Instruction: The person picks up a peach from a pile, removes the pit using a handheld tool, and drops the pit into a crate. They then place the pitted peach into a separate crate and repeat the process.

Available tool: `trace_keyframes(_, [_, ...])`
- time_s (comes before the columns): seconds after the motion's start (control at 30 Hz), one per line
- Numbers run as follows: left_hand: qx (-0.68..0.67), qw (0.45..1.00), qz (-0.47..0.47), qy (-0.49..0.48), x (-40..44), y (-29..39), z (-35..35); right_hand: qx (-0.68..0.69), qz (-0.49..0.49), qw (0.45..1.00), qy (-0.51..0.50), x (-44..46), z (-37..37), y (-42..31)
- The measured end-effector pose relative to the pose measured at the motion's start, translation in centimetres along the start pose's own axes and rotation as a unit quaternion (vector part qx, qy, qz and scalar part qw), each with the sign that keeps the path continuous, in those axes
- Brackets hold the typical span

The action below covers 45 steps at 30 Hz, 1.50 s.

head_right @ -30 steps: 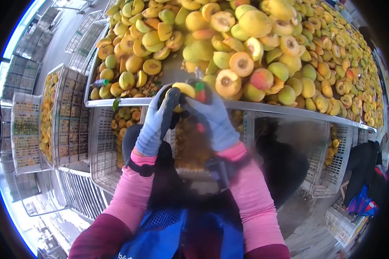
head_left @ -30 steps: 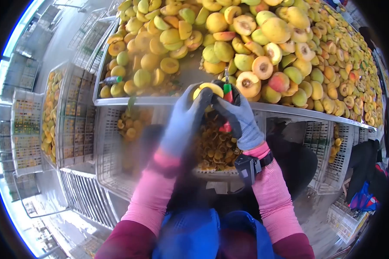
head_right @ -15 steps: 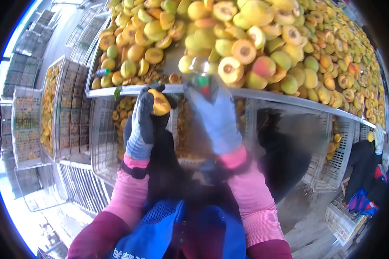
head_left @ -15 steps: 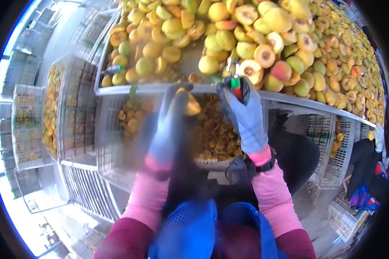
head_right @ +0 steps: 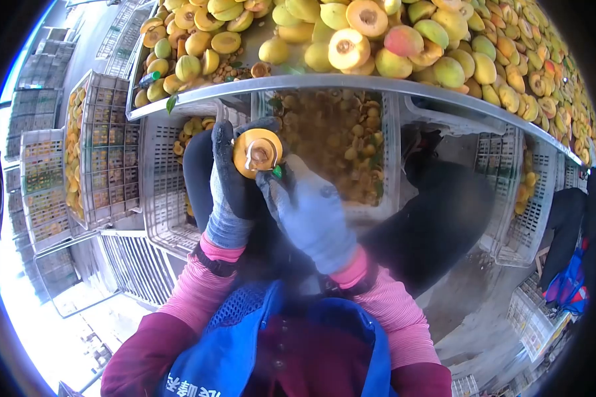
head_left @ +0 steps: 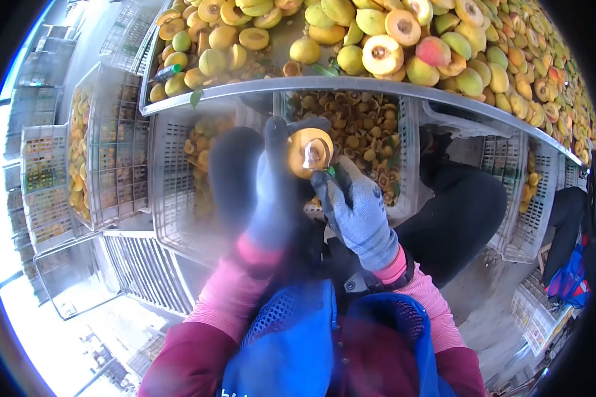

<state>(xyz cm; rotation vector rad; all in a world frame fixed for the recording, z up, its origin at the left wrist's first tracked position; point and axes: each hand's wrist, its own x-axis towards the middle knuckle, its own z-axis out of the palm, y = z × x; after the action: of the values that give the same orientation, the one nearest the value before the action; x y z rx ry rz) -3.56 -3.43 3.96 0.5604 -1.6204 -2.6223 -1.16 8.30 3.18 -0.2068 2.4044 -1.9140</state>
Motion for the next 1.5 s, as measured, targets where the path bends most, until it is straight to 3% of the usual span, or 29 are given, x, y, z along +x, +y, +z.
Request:
trace_keyframes(0.1, [0.096, 0.995, -0.038, -0.011, -1.2, 0.3, 0.1, -0.058, -0.032, 0.998, 0.007, -1.0, -0.8, 0.1])
trace_keyframes(0.17, [0.134, 0.991, -0.012, -0.026, -1.4, -0.3, 0.2, -0.088, -0.075, 0.993, 0.035, -1.8, -1.0, 0.9])
trace_keyframes(0.3, [0.256, 0.961, 0.074, -0.080, -1.8, -0.1, 1.0, -0.057, -0.069, 0.995, 0.034, -2.5, -2.0, 0.6])
trace_keyframes(0.37, [0.262, 0.951, 0.131, -0.095, -2.0, -0.7, 1.4, -0.050, -0.060, 0.996, 0.042, -2.9, -2.3, 0.5])
trace_keyframes(0.43, [0.244, 0.958, 0.130, -0.081, -2.3, -1.4, 1.7, -0.014, -0.026, 0.999, 0.025, -3.3, -2.6, 0.7])
trace_keyframes(0.5, [0.202, 0.976, 0.069, -0.041, -2.7, -2.0, 1.8, -0.007, -0.020, 0.999, 0.029, -3.5, -2.8, 0.8])
trace_keyframes(0.57, [0.394, 0.880, 0.261, -0.035, -2.2, -3.6, 0.9, -0.029, -0.044, 0.997, 0.052, -3.6, -2.9, 0.7])
trace_keyframes(0.63, [0.403, 0.869, 0.284, -0.051, -2.4, -3.3, 1.5, 0.017, -0.006, 1.000, 0.021, -3.7, -3.0, 0.9])
trace_keyframes(0.67, [0.321, 0.920, 0.214, -0.070, -2.7, -2.7, 2.1, 0.042, 0.006, 0.999, 0.013, -3.9, -3.0, 1.0])
trace_keyframes(0.73, [0.237, 0.956, 0.143, -0.096, -2.9, -2.3, 2.6, 0.094, 0.024, 0.995, 0.007, -4.2, -2.7, 1.3])
trace_keyframes(0.9, [0.272, 0.937, 0.174, -0.130, -2.6, -2.7, 2.2, 0.192, 0.049, 0.980, -0.031, -6.1, -1.1, 4.1])
trace_keyframes(1.0, [0.308, 0.923, 0.185, -0.142, -2.9, -2.2, 2.4, 0.341, 0.141, 0.929, -0.040, -5.5, -1.7, 2.3])
trace_keyframes(1.07, [0.337, 0.907, 0.198, -0.155, -3.0, -2.0, 2.3, 0.369, 0.234, 0.897, -0.065, -5.6, -2.7, 0.7])
trace_keyframes(1.13, [0.336, 0.905, 0.181, -0.187, -2.9, -1.3, 2.1, 0.465, 0.324, 0.815, -0.121, -5.6, -3.3, 0.2])
trace_keyframes(1.2, [0.283, 0.924, 0.149, -0.211, -2.5, -1.1, 2.1, 0.615, 0.393, 0.654, -0.199, -5.1, -4.0, 0.5])
trace_keyframes(1.33, [0.292, 0.920, 0.139, -0.222, -2.9, -0.9, 1.7, 0.771, 0.377, 0.437, -0.271, -5.4, -3.4, 1.2])
trace_keyframes(1.43, [0.238, 0.946, 0.066, -0.212, -3.1, -1.2, 1.2, 0.850, 0.318, 0.287, -0.308, -5.8, -1.9, 1.8])
trace_keyframes(1.5, [0.156, 0.979, 0.020, -0.132, -3.2, -2.3, 0.6, 0.864, 0.270, 0.277, -0.322, -5.8, -1.9, 1.7])
